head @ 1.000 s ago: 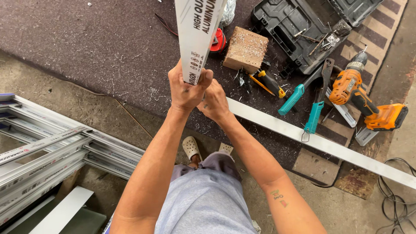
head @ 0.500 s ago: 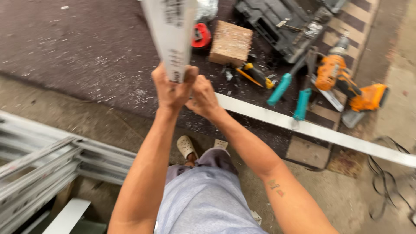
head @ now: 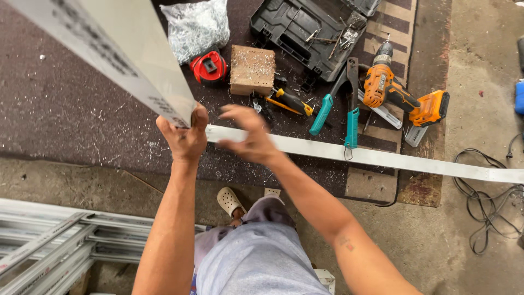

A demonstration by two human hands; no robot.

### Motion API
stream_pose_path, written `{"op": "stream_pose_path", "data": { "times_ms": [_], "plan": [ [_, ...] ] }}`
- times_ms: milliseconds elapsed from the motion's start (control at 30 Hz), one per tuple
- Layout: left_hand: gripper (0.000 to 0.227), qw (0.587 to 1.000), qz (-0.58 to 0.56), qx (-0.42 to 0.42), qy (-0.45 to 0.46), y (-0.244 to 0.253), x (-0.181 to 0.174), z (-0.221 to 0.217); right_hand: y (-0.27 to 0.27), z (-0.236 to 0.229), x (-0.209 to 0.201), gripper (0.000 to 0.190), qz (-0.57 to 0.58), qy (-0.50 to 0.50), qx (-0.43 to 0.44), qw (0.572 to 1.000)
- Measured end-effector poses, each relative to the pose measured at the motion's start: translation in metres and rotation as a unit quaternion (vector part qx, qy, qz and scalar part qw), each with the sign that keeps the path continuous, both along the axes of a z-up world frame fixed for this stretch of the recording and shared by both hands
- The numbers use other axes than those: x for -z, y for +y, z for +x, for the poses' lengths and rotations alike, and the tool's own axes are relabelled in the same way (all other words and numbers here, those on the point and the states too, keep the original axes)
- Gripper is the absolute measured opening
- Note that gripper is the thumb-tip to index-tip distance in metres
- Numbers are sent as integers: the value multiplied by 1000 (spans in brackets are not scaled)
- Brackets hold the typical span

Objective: The person assembles aluminum profiles by drilling holes and inserting rivets. They use a cordless drill to create holes in the profiles and a rivet gun to fasten the pieces together. The person repeatedly positions the profiles, drills, and rivets to join the components.

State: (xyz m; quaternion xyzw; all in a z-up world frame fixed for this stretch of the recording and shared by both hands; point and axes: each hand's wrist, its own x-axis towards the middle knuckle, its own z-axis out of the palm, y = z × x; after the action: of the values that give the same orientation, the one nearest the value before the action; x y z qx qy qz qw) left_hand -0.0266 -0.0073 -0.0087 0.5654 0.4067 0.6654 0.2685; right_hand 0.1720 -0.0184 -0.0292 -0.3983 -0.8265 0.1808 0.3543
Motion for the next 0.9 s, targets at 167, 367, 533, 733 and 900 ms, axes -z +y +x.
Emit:
{"op": "stream_pose_path", "data": {
  "times_ms": [167, 367, 533, 733, 900],
  "plan": [
    [36, 1000, -10, 8, -25, 5, 2, 3, 30, 177, -46, 77, -112, -186, 573, 790],
    [21, 996, -23, 25, -84, -1, 5, 1, 66, 237, -6, 119, -222, -215, 550, 776],
    [16, 997, -23, 34, -64, 2, 5, 1, 43, 276, -46, 78, -276, 288, 414, 818],
    [18, 991, -56, 38, -120, 2, 6, 5, -96, 150, -108, 75, -282, 521, 126, 795],
    [21, 995, -39, 28, -89, 2, 1, 2, -123, 39, -56, 60, -471, 488, 64, 732]
  ]
}}
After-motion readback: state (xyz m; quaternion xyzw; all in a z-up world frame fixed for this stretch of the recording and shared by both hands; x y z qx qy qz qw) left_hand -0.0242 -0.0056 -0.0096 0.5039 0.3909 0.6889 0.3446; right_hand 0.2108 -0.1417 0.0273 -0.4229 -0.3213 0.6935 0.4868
